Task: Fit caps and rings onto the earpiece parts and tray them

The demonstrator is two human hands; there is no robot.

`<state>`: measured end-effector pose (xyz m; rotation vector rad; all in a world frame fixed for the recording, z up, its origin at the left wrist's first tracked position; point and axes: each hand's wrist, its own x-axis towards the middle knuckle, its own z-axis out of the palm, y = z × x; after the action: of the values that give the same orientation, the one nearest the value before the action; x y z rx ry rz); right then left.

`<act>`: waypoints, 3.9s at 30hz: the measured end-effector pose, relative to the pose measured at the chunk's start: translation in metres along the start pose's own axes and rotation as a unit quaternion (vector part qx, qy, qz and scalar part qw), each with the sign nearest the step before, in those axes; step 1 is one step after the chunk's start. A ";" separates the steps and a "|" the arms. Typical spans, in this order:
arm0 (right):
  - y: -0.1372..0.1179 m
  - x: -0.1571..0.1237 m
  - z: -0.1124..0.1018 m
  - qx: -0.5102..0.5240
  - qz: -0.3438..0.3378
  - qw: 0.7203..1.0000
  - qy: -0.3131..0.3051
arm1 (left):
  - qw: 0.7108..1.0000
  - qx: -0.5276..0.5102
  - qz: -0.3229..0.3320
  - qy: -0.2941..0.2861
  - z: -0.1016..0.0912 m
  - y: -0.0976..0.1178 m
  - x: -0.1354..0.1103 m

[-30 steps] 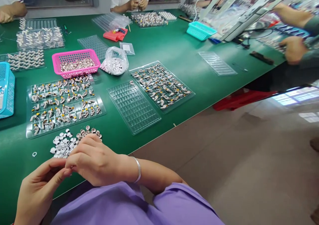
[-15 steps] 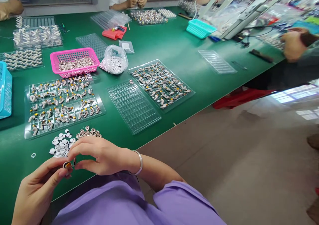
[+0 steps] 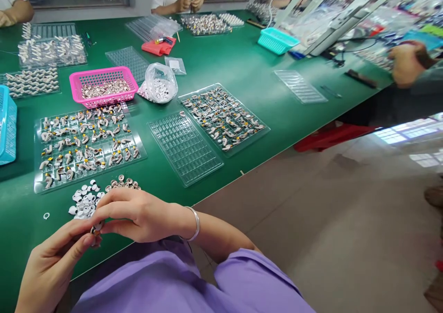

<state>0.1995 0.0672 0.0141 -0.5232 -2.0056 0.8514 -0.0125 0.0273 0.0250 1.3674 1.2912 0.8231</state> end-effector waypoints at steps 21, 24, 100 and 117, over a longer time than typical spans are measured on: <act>0.000 -0.009 0.028 0.073 0.080 0.987 0.117 | 0.972 0.124 0.199 0.023 0.001 -0.016 -0.005; 0.000 -0.008 0.031 0.067 0.083 0.986 0.127 | 0.971 0.122 0.203 0.021 0.001 -0.016 -0.006; 0.036 -0.066 0.081 0.428 0.397 0.762 0.281 | 0.965 -0.219 -0.126 0.074 0.053 -0.038 0.002; 0.036 -0.064 0.083 0.424 0.375 0.776 0.279 | 0.969 -0.217 -0.078 0.094 0.050 -0.033 0.000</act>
<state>0.1644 0.0201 -0.0800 -0.9000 -0.6710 1.7037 0.0268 0.0125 -0.0181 0.8471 1.2495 1.0709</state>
